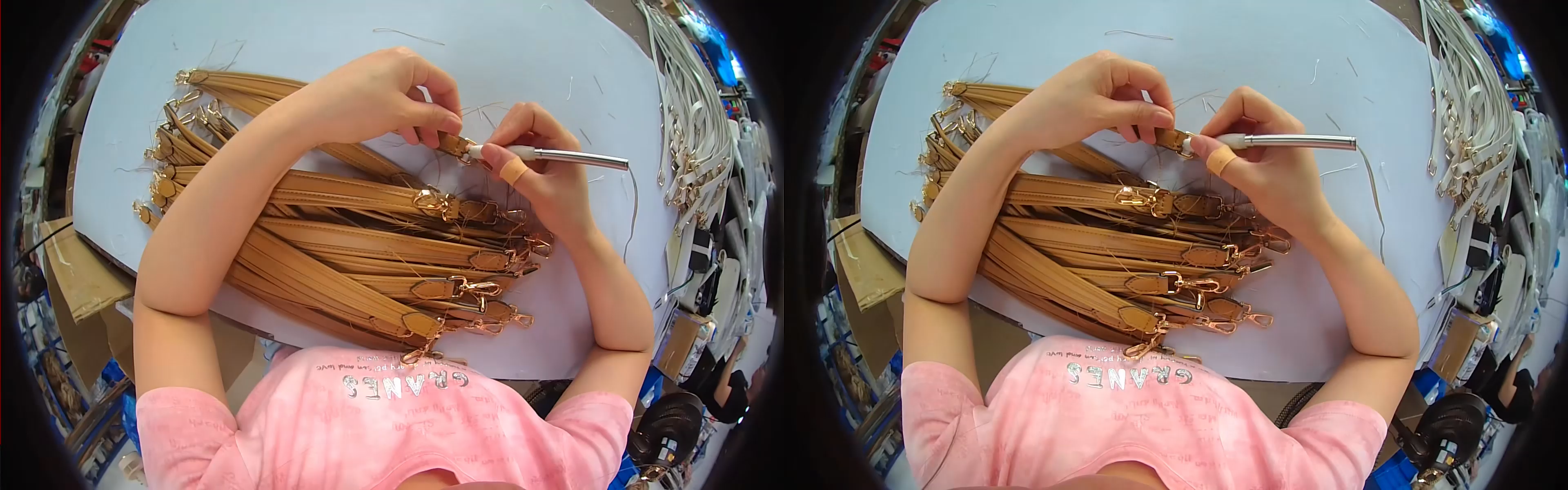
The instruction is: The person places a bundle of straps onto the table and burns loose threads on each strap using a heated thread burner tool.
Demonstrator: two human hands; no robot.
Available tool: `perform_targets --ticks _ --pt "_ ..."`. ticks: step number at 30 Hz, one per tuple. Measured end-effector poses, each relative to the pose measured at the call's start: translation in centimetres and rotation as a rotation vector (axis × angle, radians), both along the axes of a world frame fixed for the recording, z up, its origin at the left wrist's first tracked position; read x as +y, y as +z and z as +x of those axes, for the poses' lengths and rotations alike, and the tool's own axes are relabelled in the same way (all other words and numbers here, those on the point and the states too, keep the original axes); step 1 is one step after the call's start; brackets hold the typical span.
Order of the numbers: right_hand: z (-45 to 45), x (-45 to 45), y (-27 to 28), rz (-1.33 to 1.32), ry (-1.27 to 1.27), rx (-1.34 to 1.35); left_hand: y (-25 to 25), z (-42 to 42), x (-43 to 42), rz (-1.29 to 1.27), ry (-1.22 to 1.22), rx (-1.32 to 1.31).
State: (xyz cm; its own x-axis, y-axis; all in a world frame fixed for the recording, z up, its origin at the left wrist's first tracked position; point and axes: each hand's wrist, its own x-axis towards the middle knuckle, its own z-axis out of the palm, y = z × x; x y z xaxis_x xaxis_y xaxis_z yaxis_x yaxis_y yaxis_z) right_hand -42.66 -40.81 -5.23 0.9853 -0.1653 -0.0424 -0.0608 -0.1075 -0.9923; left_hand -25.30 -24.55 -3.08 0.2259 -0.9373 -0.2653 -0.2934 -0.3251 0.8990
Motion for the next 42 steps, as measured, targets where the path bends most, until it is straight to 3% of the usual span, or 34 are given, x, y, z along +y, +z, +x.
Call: perform_targets --ticks 15,23,36,38,41,42 --pt "-0.1 0.1 0.0 -0.1 0.031 -0.057 -0.1 -0.1 -0.1 -0.067 -0.029 -0.018" --pt "0.0 0.3 -0.3 0.075 -0.099 -0.043 -0.1 -0.2 0.0 -0.064 -0.036 0.01" --pt "0.0 0.2 -0.5 0.027 -0.092 -0.012 0.0 -0.1 0.0 -0.056 -0.022 0.022" --pt "0.1 0.2 -1.1 0.109 -0.142 -0.133 -0.2 -0.1 -0.1 -0.05 -0.019 0.029" --pt "-0.4 0.3 0.3 0.089 -0.155 -0.216 -1.3 0.7 -0.9 -0.516 0.134 -0.565" --pt "-0.8 0.4 1.4 0.027 -0.14 -0.229 -1.7 1.4 -1.2 -0.516 0.13 -0.576"
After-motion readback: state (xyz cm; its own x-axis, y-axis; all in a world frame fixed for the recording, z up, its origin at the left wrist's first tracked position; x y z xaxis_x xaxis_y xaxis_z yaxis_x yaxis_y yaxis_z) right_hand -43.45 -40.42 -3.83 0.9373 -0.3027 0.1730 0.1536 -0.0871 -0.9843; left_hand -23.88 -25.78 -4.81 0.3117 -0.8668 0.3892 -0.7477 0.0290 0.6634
